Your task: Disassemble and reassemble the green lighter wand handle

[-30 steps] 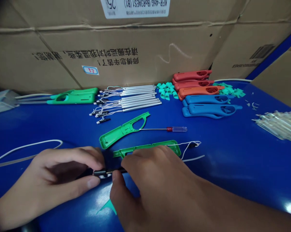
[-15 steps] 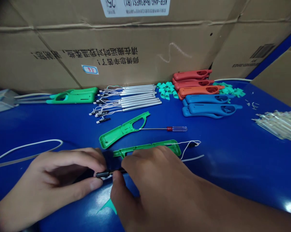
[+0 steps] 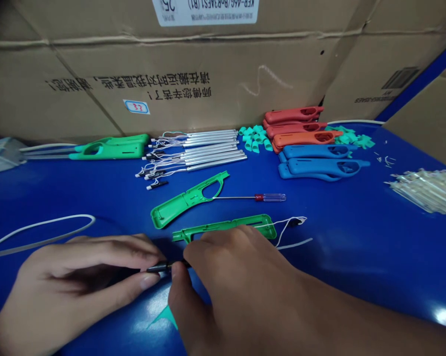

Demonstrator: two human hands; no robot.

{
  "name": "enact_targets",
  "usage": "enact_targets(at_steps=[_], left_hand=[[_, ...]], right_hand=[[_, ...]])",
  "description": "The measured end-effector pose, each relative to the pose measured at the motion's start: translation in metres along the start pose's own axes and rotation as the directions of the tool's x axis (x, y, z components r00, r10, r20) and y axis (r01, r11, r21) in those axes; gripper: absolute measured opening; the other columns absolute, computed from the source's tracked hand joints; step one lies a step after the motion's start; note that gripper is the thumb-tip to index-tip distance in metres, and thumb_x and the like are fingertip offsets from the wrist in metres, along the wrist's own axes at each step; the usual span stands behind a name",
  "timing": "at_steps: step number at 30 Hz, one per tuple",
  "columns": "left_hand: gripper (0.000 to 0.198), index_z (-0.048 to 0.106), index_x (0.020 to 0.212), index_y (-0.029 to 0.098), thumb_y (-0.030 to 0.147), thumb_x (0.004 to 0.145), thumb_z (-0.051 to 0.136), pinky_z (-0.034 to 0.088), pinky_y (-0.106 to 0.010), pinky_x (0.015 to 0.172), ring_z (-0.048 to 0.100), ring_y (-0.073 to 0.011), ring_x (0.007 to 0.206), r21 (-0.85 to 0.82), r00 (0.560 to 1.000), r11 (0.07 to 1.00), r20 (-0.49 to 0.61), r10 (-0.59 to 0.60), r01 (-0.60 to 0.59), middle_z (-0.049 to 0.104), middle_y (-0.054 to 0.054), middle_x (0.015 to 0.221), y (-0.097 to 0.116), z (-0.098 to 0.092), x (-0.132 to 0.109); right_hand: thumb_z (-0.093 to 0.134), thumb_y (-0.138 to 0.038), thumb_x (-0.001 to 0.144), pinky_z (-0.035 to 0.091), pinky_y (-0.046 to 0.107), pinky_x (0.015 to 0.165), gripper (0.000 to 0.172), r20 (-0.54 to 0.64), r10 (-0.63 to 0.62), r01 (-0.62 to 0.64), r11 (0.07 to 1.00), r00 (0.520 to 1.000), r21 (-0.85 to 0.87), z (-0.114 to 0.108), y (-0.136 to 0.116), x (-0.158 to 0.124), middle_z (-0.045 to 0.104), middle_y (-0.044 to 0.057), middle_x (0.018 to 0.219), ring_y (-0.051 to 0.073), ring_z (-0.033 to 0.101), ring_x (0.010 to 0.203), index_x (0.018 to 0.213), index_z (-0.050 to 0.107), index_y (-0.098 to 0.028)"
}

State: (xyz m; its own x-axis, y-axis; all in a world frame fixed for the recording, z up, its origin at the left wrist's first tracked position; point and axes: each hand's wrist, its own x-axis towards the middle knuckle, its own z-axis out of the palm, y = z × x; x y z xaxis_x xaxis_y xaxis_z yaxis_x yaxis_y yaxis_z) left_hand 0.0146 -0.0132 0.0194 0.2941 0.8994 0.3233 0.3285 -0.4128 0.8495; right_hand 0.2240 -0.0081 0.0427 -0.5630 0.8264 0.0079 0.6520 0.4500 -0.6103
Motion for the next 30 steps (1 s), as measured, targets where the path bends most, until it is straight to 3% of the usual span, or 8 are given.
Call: enact_targets(at_steps=[11,30], left_hand=[[0.020,0.073,0.079,0.024,0.006,0.074,0.077,0.058,-0.005,0.068,0.074,-0.0057,0.072,0.062,0.996,0.995,-0.023,0.086,-0.085,0.077,0.009,0.078,-0.0014,0.0025,-0.0063],[0.020,0.073,0.081,0.018,0.000,0.074,0.075,0.060,-0.011,0.063,0.072,-0.0077,0.068,-0.043,0.987,0.991,0.093,0.129,-0.125,0.076,0.004,0.079,-0.0040,0.0000,-0.0061]], right_hand=[[0.050,-0.020,0.091,0.033,0.028,0.054,0.027,0.045,-0.029,0.028,0.999,0.999,0.017,-0.0001,-0.0004,0.0024,0.057,-0.002,0.064,0.011,0.049,0.055,0.064,0.054,-0.020],[0.043,-0.021,0.094,0.028,0.028,0.051,0.029,0.184,-0.026,0.021,0.999,0.983,0.030,-0.0054,-0.0002,0.0002,0.057,-0.003,0.065,0.010,0.050,0.055,0.066,0.050,-0.020]])
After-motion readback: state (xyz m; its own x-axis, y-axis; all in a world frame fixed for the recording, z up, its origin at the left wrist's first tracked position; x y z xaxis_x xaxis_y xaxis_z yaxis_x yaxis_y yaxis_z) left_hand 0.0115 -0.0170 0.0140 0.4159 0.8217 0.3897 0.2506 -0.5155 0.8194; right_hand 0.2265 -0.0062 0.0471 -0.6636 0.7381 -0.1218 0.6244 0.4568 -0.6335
